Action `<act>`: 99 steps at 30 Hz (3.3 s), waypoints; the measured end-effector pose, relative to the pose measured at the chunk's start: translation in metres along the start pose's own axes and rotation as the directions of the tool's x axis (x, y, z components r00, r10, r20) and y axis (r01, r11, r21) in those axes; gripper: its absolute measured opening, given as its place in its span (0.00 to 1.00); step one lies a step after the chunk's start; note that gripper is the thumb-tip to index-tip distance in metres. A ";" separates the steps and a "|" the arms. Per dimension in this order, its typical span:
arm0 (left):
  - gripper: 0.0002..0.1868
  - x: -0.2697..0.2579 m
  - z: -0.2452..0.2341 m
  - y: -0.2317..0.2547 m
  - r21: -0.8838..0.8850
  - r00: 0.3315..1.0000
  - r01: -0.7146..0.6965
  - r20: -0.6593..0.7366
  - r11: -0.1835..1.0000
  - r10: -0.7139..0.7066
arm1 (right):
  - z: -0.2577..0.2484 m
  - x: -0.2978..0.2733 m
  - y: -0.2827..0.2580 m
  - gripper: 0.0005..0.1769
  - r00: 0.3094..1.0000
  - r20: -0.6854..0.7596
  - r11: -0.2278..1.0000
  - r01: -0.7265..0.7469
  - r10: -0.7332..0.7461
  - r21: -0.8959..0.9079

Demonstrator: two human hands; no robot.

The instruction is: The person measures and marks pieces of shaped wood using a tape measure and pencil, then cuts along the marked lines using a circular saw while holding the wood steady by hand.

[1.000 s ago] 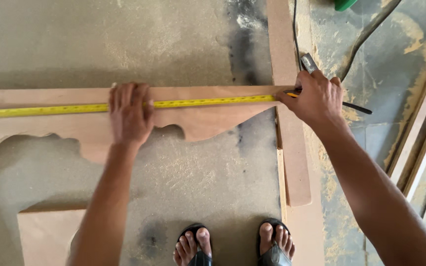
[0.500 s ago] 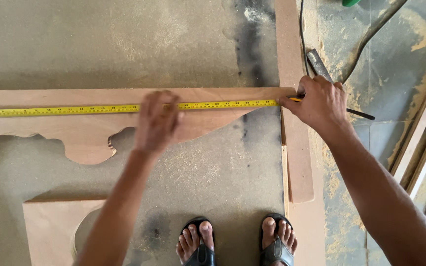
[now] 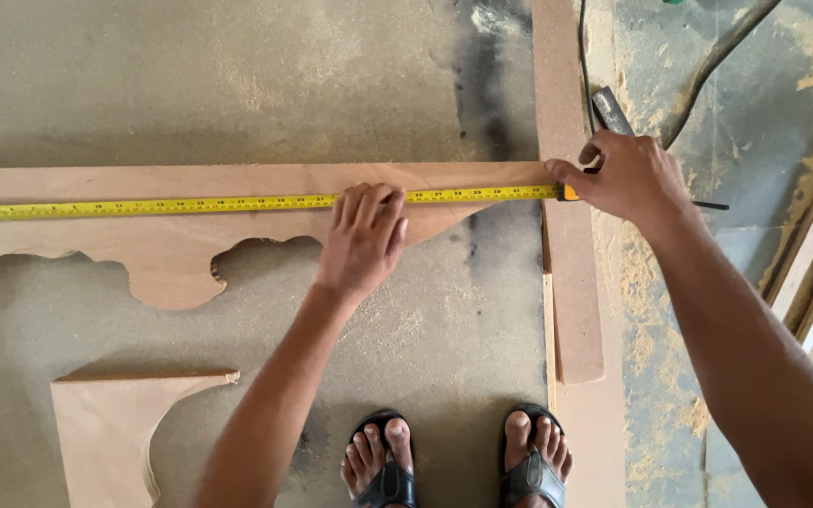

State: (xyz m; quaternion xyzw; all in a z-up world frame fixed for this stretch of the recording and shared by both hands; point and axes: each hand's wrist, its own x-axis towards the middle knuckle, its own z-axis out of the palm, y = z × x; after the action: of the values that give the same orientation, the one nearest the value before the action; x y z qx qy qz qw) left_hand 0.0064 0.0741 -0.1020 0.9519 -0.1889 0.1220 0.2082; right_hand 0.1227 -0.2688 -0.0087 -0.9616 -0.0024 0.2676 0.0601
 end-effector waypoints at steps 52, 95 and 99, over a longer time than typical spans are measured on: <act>0.22 0.006 0.000 0.015 0.171 0.996 -0.074 0.059 0.982 0.065 | 0.059 -0.037 -0.091 0.13 0.929 -0.233 0.486 0.351 -0.289 0.801; 0.23 0.009 -0.012 0.019 0.091 0.996 -0.044 0.075 0.995 0.037 | 0.070 -0.031 -0.112 0.06 0.869 -0.421 0.600 0.487 -0.260 0.635; 0.23 0.009 -0.011 0.019 0.089 0.997 -0.042 0.074 0.995 0.035 | 0.069 -0.030 -0.113 0.06 0.787 -0.514 0.606 0.602 -0.342 0.519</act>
State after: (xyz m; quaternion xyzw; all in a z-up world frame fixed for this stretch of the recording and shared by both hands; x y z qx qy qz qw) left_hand 0.0050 0.0605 -0.0831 0.9603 -0.2090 0.0999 0.1558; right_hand 0.0651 -0.1501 -0.0385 -0.8709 -0.1554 0.0418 0.4644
